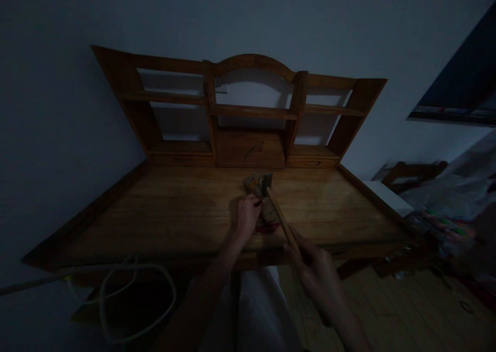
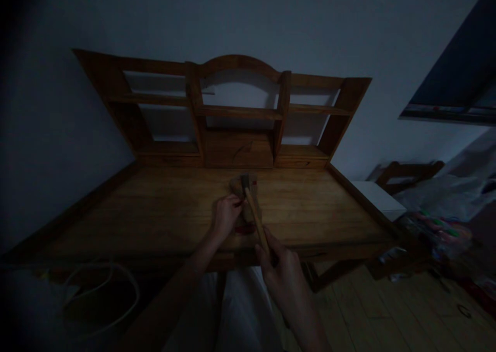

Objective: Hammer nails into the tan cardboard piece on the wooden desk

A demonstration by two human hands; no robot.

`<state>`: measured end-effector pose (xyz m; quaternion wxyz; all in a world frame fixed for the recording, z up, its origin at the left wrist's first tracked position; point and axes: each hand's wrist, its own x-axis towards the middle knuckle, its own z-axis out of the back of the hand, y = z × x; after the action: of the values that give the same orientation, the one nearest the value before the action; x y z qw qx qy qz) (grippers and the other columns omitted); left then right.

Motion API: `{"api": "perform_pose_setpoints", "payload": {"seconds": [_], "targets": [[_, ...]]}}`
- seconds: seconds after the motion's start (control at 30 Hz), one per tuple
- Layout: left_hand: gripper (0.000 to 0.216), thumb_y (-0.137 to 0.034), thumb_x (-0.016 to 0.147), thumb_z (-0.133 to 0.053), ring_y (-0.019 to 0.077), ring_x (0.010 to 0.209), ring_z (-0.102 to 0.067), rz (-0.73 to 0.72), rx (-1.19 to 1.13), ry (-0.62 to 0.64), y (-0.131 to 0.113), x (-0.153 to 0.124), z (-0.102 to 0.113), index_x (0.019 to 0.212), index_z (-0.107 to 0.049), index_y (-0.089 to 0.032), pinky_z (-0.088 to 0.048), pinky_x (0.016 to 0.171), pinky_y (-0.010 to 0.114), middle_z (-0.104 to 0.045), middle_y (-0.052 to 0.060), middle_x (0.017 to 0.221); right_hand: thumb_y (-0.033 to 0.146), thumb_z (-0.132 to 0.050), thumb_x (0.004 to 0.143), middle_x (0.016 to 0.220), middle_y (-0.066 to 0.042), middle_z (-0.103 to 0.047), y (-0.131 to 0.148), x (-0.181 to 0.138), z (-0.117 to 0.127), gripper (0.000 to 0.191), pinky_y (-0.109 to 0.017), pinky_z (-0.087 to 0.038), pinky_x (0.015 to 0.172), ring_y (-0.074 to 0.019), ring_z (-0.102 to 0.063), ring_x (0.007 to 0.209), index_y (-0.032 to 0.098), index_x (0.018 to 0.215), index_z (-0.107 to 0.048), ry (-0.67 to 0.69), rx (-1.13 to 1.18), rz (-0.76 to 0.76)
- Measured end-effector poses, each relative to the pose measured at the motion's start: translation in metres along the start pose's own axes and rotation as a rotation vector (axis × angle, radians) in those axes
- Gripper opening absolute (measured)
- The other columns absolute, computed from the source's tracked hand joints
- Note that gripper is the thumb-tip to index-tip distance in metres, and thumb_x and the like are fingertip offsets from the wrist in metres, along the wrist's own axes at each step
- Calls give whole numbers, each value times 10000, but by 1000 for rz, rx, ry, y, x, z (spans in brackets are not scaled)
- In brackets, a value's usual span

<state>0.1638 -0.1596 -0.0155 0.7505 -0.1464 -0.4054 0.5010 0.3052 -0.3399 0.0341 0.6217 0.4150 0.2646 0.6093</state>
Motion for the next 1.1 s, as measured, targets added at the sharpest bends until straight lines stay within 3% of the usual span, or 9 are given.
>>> {"api": "perform_pose_setpoints", "payload": {"seconds": [0.3,0.63,0.83,1.1], "targets": [[196,-204,853,-589,115,671,-578,8,12,12,1,0,0,714,-721,-164,-401,642,220,-660,34,749,378,-518,912,1286,-57,-596,6,-3,2,451,-423,-442,1004,-261,-572,1169,233,1339,-511,-37,-1,17],[154,-195,840,-600,129,723,-603,58,56,10,-1,2,-1,789,-743,-172,-426,695,233,-688,45,811,359,-522,907,1248,-50,-624,7,-3,0,434,-401,-475,968,-264,-595,1140,243,1326,-530,-66,9,22],[171,-181,846,-589,121,706,-600,20,45,28,0,0,0,758,-734,-159,-421,668,222,-682,45,797,355,-524,901,1123,-87,-693,3,-1,0,446,-410,-529,872,-291,-670,996,209,1322,-540,-3,-48,12],[152,-227,848,-605,123,730,-610,62,81,44,0,1,0,818,-746,-178,-430,699,225,-693,41,837,365,-519,904,1239,-63,-630,10,-4,0,448,-419,-476,963,-273,-605,1123,223,1328,-529,-65,9,31]]}}
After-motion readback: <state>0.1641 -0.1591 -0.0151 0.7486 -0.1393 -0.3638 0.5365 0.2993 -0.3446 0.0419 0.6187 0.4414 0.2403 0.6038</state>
